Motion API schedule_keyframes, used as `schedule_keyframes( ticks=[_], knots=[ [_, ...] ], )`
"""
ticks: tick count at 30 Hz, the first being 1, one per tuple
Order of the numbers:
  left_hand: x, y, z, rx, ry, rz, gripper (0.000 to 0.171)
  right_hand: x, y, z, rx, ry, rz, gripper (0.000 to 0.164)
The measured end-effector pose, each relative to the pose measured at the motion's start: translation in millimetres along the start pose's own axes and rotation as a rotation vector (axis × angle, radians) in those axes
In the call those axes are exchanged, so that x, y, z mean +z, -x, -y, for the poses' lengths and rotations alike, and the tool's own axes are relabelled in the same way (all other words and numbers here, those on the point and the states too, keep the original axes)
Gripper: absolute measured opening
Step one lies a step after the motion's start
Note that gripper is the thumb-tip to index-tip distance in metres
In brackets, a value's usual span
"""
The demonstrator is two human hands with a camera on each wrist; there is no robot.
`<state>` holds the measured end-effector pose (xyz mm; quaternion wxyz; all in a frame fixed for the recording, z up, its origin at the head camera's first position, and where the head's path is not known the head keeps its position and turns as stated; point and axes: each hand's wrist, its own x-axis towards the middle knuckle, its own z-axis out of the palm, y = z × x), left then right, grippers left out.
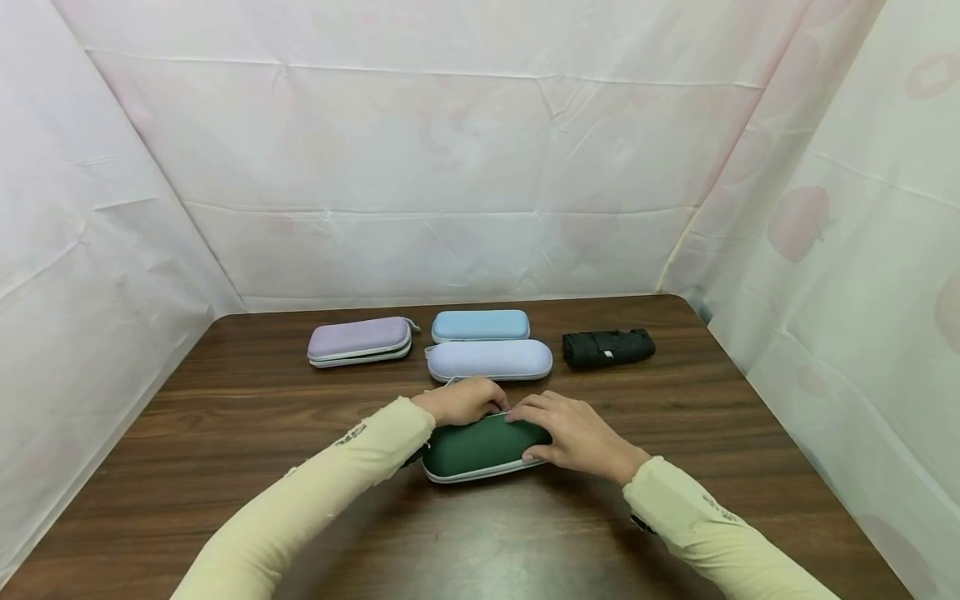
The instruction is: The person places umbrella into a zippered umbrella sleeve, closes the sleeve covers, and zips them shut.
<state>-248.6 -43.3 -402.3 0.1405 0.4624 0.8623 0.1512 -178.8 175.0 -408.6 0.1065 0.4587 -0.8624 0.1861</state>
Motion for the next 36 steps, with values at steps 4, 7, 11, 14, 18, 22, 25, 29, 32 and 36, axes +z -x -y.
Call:
schedule_keyframes(
  ticks=[4,7,11,14,18,22,25,29,32,36],
  knots=[
    [-1.5,1.2,-2.8,-0.013,-0.136,-0.005,0.017,-3,-3,0,-0.032,0.033,0.038,0.056],
    [-2.1,2.7,-3.4,-0.019,-0.206,-0.011,0.017,-6,-6,-1,-0.046,0.051,0.057,0.055],
    [-3.4,5.2,-3.8,-0.006,-0.256,-0.018,0.015,-7,-8,-1,-0.056,0.055,0.064,0.054],
    [-4.9,7.6,-3.7,0.012,-0.293,-0.023,0.014,-7,-9,0,-0.058,0.051,0.062,0.053],
    [-8.8,15.9,-4.4,0.012,-0.344,-0.025,0.012,-7,-9,0,-0.055,0.055,0.054,0.053],
    [-12.6,30.6,-1.6,0.029,-0.382,-0.053,0.013,-6,-8,0,-0.040,0.061,0.045,0.054],
    [-12.3,42.3,5.2,0.035,-0.401,-0.080,0.012,-5,-7,0,-0.030,0.068,0.038,0.055],
    [-10.7,58.1,14.5,0.017,-0.415,-0.107,0.009,-3,-6,0,-0.029,0.078,0.026,0.055],
    [-10.5,70.6,21.6,0.001,-0.415,-0.127,0.010,-2,-6,0,-0.032,0.088,0.010,0.054],
    [-11.2,86.5,28.8,-0.041,-0.390,-0.152,0.011,0,-6,1,-0.028,0.098,-0.018,0.055]
  ],
)
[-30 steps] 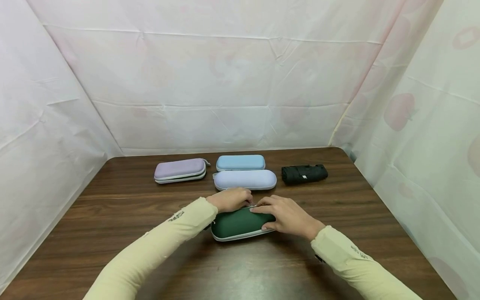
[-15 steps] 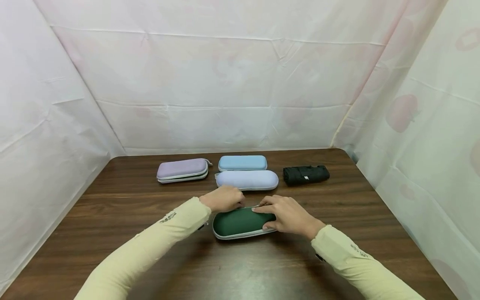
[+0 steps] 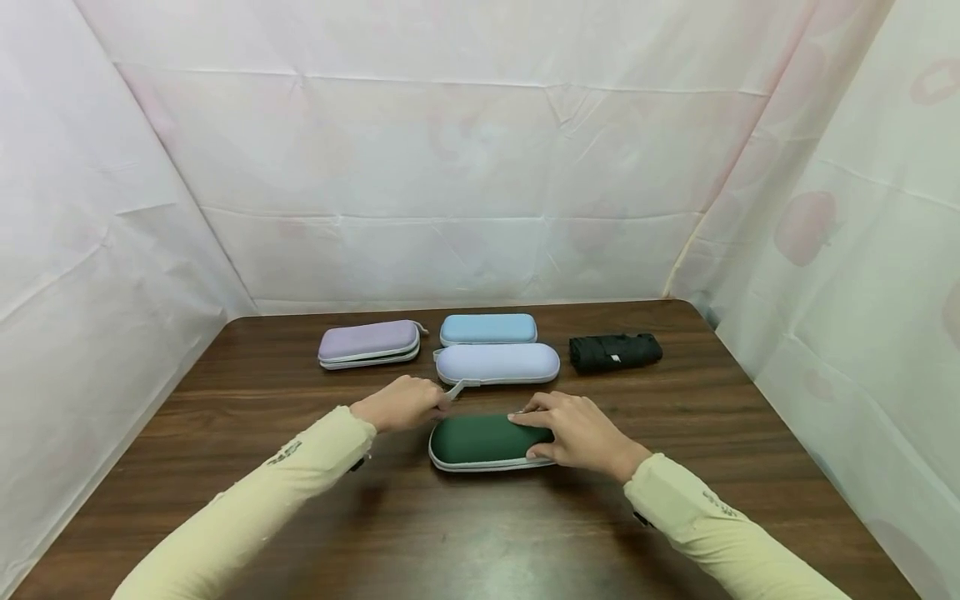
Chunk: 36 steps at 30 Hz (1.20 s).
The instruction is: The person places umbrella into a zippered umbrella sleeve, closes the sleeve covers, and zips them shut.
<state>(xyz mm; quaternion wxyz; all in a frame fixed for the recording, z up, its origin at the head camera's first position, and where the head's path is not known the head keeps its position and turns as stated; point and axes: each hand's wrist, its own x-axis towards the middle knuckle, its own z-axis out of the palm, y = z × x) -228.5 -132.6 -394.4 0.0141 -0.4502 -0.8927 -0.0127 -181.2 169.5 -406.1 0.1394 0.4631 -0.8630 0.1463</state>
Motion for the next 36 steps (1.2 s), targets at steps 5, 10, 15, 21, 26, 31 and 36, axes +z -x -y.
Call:
schedule_keyframes(
  ticks=[5,10,15,21,26,31,36],
  knots=[
    [2.4,13.9,4.4,-0.036,0.017,-0.043,0.017,1,0,0,0.018,0.006,-0.016,0.054],
    [5.1,24.0,4.4,-0.051,0.035,-0.082,0.029,3,-1,0,0.036,0.009,-0.025,0.054],
    [6.6,34.6,2.0,-0.055,0.084,-0.097,0.026,6,-1,3,0.058,0.013,-0.034,0.053],
    [8.9,46.1,-2.3,-0.052,0.122,-0.120,0.025,6,-3,6,0.105,0.044,-0.052,0.051],
    [11.8,50.8,-8.9,-0.044,0.102,-0.148,0.022,7,-3,11,0.143,0.056,-0.064,0.052],
    [13.5,51.9,-18.1,-0.021,0.081,-0.177,0.015,8,-3,20,0.199,0.089,-0.061,0.053],
    [14.9,50.5,-25.0,-0.004,0.029,-0.224,0.015,5,-4,32,0.263,0.133,-0.048,0.053]
  ],
)
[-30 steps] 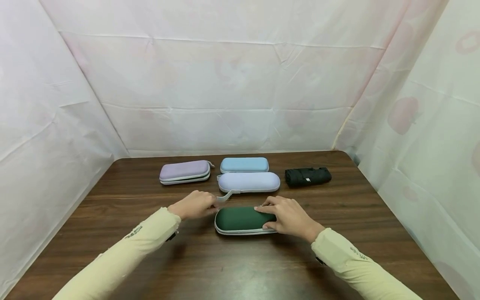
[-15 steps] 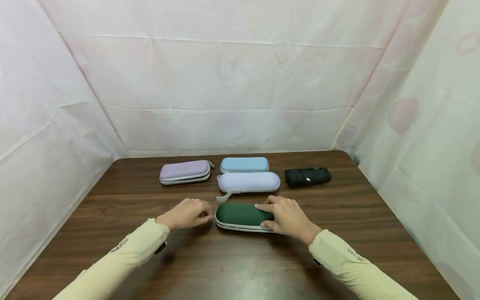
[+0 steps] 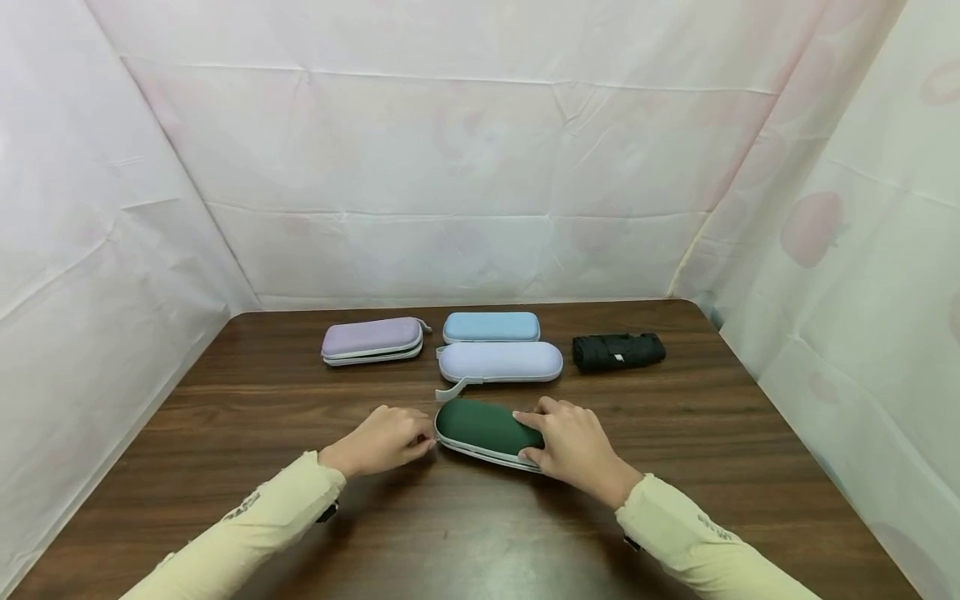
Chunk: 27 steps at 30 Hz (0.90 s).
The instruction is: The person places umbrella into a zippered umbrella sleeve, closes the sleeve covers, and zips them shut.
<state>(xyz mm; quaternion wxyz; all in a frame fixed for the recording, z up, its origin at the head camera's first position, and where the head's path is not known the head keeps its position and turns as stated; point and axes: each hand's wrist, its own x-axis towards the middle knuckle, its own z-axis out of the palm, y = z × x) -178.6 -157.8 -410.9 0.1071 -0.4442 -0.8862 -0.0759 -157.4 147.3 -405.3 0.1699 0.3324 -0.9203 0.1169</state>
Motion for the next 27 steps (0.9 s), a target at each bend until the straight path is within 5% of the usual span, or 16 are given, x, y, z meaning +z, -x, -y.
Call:
schedule_keyframes(
  ticks=[18,22,27],
  knots=[
    [3.6,-20.3,-26.6,0.051,-0.040,-0.016,0.017,-2,3,21,0.106,0.078,0.037,0.054],
    [3.9,-21.1,-27.0,0.061,-0.040,-0.024,0.016,-4,3,19,0.060,0.100,0.047,0.055],
    [3.2,-19.3,-23.6,0.051,-0.025,-0.040,0.015,-9,-2,5,-0.100,0.057,0.085,0.044]
  ],
)
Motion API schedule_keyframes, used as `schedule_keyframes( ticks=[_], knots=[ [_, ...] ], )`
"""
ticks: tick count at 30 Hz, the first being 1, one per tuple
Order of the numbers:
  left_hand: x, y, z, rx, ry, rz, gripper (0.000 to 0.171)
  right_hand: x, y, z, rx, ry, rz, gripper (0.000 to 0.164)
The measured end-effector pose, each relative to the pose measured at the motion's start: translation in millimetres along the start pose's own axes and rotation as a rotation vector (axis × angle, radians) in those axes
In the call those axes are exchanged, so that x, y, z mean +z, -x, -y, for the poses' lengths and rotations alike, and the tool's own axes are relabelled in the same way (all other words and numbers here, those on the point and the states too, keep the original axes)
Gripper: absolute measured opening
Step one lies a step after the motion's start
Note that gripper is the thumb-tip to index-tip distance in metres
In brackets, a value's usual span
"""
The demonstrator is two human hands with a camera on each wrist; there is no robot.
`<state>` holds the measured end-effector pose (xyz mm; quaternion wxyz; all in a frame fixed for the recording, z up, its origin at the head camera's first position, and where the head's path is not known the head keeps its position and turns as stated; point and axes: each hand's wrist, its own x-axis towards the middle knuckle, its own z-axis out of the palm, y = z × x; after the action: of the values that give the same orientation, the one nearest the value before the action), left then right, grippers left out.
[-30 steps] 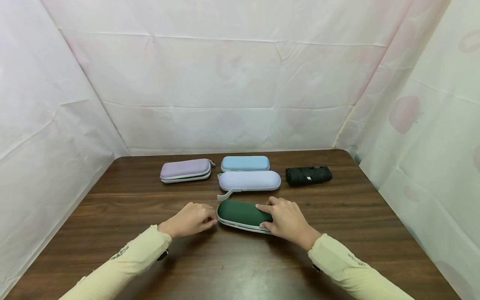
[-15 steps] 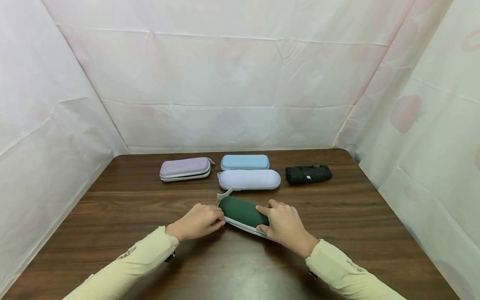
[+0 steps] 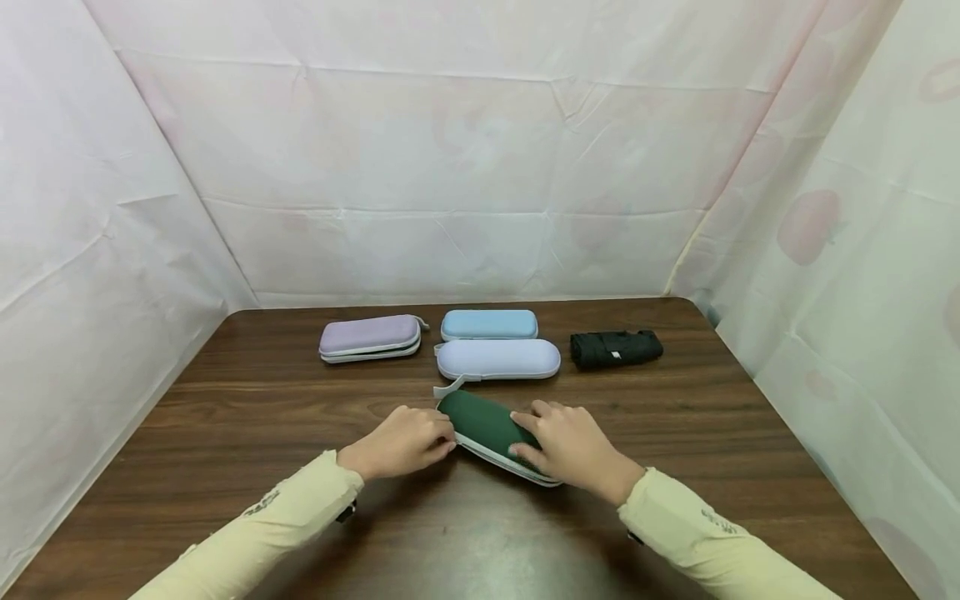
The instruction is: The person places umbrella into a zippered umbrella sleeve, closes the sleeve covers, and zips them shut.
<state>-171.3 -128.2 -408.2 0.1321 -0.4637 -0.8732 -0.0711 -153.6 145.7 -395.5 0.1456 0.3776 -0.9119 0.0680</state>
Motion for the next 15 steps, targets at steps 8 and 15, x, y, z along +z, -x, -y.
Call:
schedule_keyframes(
  ticks=[8,15],
  knots=[
    [-1.9,5.6,5.1,-0.052,0.042,0.070,0.011,-2,-32,-25,-0.504,0.099,0.124,0.076],
    [-3.3,7.1,8.3,-0.062,0.034,0.074,0.011,-7,-50,-16,-0.784,0.402,0.189,0.071]
  ],
)
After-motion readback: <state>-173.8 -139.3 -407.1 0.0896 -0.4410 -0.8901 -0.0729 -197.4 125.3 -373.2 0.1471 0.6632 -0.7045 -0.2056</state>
